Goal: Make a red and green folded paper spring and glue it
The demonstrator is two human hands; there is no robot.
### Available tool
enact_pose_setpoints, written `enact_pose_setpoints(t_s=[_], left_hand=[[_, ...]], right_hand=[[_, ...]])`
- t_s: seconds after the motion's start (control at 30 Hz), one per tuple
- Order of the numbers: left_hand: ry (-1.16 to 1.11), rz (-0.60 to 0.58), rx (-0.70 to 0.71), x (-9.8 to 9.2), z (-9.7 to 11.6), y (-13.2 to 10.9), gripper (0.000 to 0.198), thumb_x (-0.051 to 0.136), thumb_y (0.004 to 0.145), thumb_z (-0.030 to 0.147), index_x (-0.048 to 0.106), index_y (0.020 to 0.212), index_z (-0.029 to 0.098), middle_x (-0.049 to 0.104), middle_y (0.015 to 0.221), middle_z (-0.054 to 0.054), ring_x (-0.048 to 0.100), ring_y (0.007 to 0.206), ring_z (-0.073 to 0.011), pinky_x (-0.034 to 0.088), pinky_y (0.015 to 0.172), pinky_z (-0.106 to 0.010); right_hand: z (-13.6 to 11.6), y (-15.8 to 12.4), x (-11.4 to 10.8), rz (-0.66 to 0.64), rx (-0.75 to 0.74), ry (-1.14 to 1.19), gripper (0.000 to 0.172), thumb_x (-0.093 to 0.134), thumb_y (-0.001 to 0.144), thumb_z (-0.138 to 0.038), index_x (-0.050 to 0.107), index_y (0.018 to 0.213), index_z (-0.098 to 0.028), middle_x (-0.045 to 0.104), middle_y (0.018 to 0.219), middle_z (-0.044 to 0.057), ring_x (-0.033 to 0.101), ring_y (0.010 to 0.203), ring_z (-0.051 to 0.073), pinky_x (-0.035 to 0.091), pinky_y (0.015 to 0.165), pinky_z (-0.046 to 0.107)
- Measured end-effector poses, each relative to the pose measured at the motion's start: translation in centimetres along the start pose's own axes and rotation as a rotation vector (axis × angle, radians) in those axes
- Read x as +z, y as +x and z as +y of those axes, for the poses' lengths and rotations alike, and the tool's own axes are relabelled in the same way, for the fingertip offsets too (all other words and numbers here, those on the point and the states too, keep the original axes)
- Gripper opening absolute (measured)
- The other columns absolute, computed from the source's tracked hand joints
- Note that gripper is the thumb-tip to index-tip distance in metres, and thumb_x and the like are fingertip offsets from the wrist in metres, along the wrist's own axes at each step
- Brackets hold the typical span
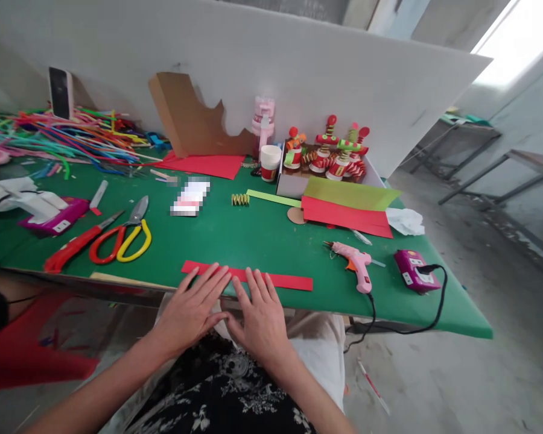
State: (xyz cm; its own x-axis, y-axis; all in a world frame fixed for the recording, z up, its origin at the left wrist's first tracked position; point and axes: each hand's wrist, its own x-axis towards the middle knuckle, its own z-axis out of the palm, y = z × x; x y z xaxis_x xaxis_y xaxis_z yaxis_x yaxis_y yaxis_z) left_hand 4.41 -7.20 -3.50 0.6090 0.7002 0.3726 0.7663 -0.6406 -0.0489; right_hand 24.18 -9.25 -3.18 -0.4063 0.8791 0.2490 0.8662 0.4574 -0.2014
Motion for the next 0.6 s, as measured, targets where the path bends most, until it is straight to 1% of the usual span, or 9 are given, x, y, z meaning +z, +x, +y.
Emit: enact_pose_setpoints(t_s=[0.1,0.2,0.27,0.33,0.43,0.5,0.57,0.6], left_hand=[[0.049,-0.015,-0.056,-0.1,-2.2,-1.0,0.064,0.031,0.101,0.051,0.048,0.145,0.008,0.050,0.150,-0.016,0.045,0.140,-0.0317,0.027,0.116,-0.049],[0.073,-0.042,-0.078,-0.8,-4.6,-2.1,0.062,0.027,0.102,0.049,0.047,0.146,0.010,0.051,0.149,-0.015,0.047,0.139,-0.0311,0.030,0.114,-0.049],[0.070,-0.061,-0.088,-1.2,-5.6,-2.6,0.061,0.027,0.103,0.048,0.046,0.147,0.011,0.051,0.149,-0.014,0.047,0.139,-0.0304,0.030,0.114,-0.049],[0.058,-0.072,-0.097,-1.4,-6.1,-2.9,0.059,0.027,0.103,0.047,0.045,0.148,0.013,0.052,0.149,-0.013,0.047,0.139,-0.0301,0.030,0.114,-0.050],[0.040,-0.068,-0.116,-1.5,-6.1,-3.0,0.057,0.028,0.102,0.046,0.045,0.148,0.017,0.053,0.148,-0.013,0.047,0.139,-0.0301,0.028,0.115,-0.052],[0.039,-0.065,-0.125,-1.5,-6.0,-2.9,0.057,0.029,0.102,0.046,0.046,0.148,0.017,0.053,0.148,-0.013,0.047,0.140,-0.0304,0.027,0.116,-0.052],[0.042,-0.066,-0.121,-1.4,-6.0,-2.9,0.057,0.029,0.102,0.047,0.046,0.148,0.016,0.052,0.148,-0.014,0.046,0.140,-0.0307,0.025,0.116,-0.053],[0.044,-0.066,-0.117,-1.3,-6.0,-3.0,0.058,0.029,0.102,0.047,0.046,0.148,0.015,0.052,0.149,-0.014,0.046,0.140,-0.0307,0.024,0.116,-0.053]], right_hand=[[0.0,0.0,-0.3,-0.003,0.031,0.019,0.061,0.054,0.094,-0.047,0.047,0.149,-0.022,0.042,0.157,0.011,0.039,0.145,0.032,0.032,0.119,0.049],[0.5,-0.3,-0.7,0.010,0.076,0.009,0.057,0.053,0.095,-0.046,0.048,0.148,-0.026,0.042,0.157,0.007,0.036,0.146,0.034,0.031,0.119,0.052],[1.2,-0.9,-0.9,0.023,0.102,-0.010,0.055,0.052,0.096,-0.046,0.048,0.148,-0.028,0.042,0.157,0.006,0.036,0.146,0.034,0.031,0.118,0.053],[2.3,-1.9,-1.0,0.041,0.131,-0.036,0.054,0.050,0.097,-0.045,0.048,0.148,-0.028,0.043,0.157,0.006,0.037,0.146,0.034,0.031,0.118,0.053],[4.7,-3.9,-1.2,0.073,0.186,-0.081,0.052,0.045,0.099,-0.043,0.048,0.148,-0.026,0.043,0.157,0.007,0.038,0.145,0.032,0.031,0.118,0.052],[6.4,-5.1,-1.8,0.096,0.230,-0.110,0.052,0.041,0.100,-0.042,0.048,0.148,-0.024,0.047,0.154,0.008,0.042,0.143,0.030,0.031,0.118,0.052],[7.5,-5.5,-2.7,0.139,0.292,-0.141,0.054,0.039,0.101,-0.043,0.047,0.148,-0.019,0.053,0.148,0.011,0.044,0.142,0.032,0.027,0.119,0.056],[7.6,-5.3,-3.3,0.171,0.327,-0.153,0.057,0.038,0.101,-0.045,0.045,0.149,-0.015,0.055,0.147,0.015,0.042,0.143,0.034,0.025,0.119,0.059]])
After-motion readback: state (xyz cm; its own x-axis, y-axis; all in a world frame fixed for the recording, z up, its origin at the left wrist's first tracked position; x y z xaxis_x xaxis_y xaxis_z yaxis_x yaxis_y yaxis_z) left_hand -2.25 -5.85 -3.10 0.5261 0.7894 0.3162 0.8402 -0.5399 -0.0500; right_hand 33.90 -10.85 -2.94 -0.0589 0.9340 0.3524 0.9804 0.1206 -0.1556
